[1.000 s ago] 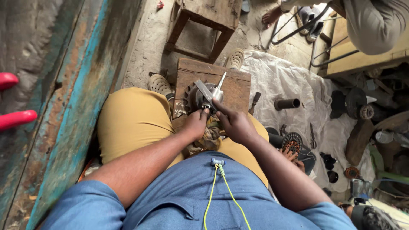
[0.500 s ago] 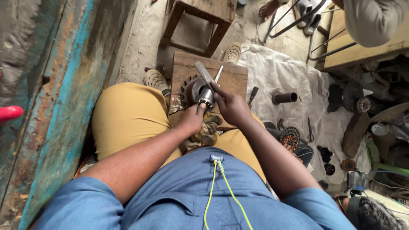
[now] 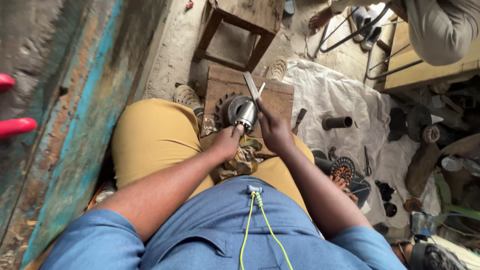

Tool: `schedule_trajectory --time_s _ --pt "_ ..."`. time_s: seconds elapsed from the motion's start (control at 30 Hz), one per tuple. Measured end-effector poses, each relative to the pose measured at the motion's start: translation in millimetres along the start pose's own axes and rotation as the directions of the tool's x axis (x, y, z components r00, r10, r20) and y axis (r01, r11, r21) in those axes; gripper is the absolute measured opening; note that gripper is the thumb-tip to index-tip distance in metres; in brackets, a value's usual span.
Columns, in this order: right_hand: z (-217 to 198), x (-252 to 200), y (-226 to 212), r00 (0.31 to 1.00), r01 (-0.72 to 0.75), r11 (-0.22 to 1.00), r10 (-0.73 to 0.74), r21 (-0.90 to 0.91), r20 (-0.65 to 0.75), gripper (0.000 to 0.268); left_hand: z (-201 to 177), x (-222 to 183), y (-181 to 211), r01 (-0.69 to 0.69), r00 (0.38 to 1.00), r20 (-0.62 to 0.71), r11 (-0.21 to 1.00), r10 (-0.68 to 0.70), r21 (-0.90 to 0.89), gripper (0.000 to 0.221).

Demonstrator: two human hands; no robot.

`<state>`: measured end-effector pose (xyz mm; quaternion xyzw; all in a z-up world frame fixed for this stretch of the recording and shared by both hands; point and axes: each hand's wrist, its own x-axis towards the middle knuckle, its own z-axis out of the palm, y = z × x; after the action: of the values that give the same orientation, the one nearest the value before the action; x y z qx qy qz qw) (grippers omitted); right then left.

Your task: The person sits on the floor and cleans a cylindrical motor part using a rag and a metal file. They repeatedly wipe the surface and scrape it with the file, then wipe again, while other people sit nearby.

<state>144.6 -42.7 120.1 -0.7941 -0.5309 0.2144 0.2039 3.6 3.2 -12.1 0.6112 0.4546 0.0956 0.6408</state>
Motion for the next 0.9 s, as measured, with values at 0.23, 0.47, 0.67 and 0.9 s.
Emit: schedule_trajectory --time_s 0.23,0.47,0.67,0.9 --pt "5 -22 2 0.998 0.055 0.998 -0.054 -0.027 0.026 0.047 -1 -4 4 0.043 0.998 0.034 0.999 -0.044 0.012 0.056" --pt "9 -22 -10 0.999 -0.028 1.000 0.028 0.002 0.047 0.047 -9 -9 12 0.043 0.999 0.028 0.997 -0.045 0.066 0.056" --pt "8 -5 9 0.998 -0.042 0.998 0.045 -0.047 0.052 0.045 -3 -8 3 0.041 0.999 0.016 0.997 -0.043 0.070 0.055" --pt "0 -13 -10 0.989 0.058 0.990 -0.039 -0.128 0.145 0.049 -8 -5 11 -0.030 1.000 -0.005 0.999 0.030 0.032 0.051"
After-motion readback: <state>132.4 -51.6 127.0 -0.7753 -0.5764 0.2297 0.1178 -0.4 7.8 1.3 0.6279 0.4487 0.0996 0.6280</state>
